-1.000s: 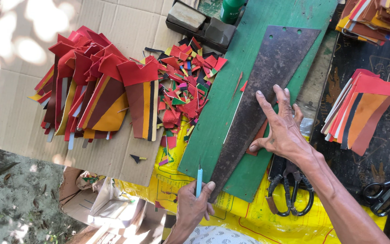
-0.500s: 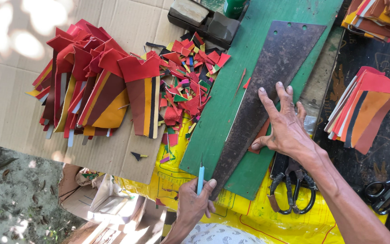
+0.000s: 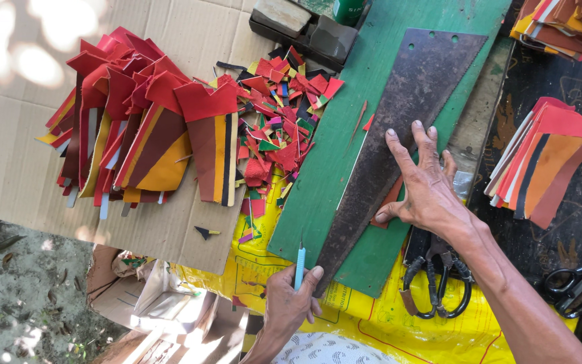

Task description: The person uses a utility knife and a triangular metal saw as a straightedge to cut small rectangular pieces of colored paper on a green cutting board. The person repeatedly aligns the saw, cuts along its edge, and stacks the finished pieces to the right.

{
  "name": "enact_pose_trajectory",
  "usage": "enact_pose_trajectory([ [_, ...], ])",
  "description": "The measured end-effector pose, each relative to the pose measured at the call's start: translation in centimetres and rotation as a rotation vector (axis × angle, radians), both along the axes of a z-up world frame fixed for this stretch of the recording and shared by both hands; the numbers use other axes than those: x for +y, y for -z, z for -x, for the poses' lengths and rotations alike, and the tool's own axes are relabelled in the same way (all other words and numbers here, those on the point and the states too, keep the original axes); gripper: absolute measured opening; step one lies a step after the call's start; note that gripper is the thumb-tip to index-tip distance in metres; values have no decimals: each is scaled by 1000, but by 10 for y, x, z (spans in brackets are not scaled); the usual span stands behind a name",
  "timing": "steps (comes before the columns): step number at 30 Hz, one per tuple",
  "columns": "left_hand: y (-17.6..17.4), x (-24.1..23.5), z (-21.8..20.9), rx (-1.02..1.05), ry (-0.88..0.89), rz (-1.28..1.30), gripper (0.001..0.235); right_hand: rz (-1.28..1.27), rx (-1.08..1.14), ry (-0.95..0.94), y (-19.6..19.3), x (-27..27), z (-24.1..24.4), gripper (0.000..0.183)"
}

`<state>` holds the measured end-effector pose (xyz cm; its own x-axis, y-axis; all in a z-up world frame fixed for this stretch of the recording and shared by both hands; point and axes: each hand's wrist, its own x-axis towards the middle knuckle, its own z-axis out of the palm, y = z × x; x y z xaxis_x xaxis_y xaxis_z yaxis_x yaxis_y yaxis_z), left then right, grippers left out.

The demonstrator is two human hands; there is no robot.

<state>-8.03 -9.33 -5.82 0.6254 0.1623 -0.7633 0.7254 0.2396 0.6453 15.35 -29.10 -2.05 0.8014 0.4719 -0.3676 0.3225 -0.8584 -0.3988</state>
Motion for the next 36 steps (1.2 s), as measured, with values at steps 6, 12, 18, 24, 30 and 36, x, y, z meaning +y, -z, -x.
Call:
enact_pose_trajectory([
  [6, 0, -1, 0, 5, -17, 3, 37, -2, 7, 3, 1, 0, -1, 147],
  [12, 1, -1, -1, 6, -12, 3, 38, 8, 14, 2, 4, -2, -1, 151],
  [18, 0, -1, 0, -6, -11, 7, 37, -4, -11, -16, 7, -5, -2, 143],
  [24, 4, -1, 1, 9, -20, 12, 38, -33, -70, -21, 11, -6, 2, 141],
  [30, 6, -3, 3, 6, -52, 38, 36, -7, -40, -41, 7, -7, -1, 154],
  [36, 7, -3, 2, 5, -65, 31, 35, 15, -34, -23, 4, -4, 1, 154],
])
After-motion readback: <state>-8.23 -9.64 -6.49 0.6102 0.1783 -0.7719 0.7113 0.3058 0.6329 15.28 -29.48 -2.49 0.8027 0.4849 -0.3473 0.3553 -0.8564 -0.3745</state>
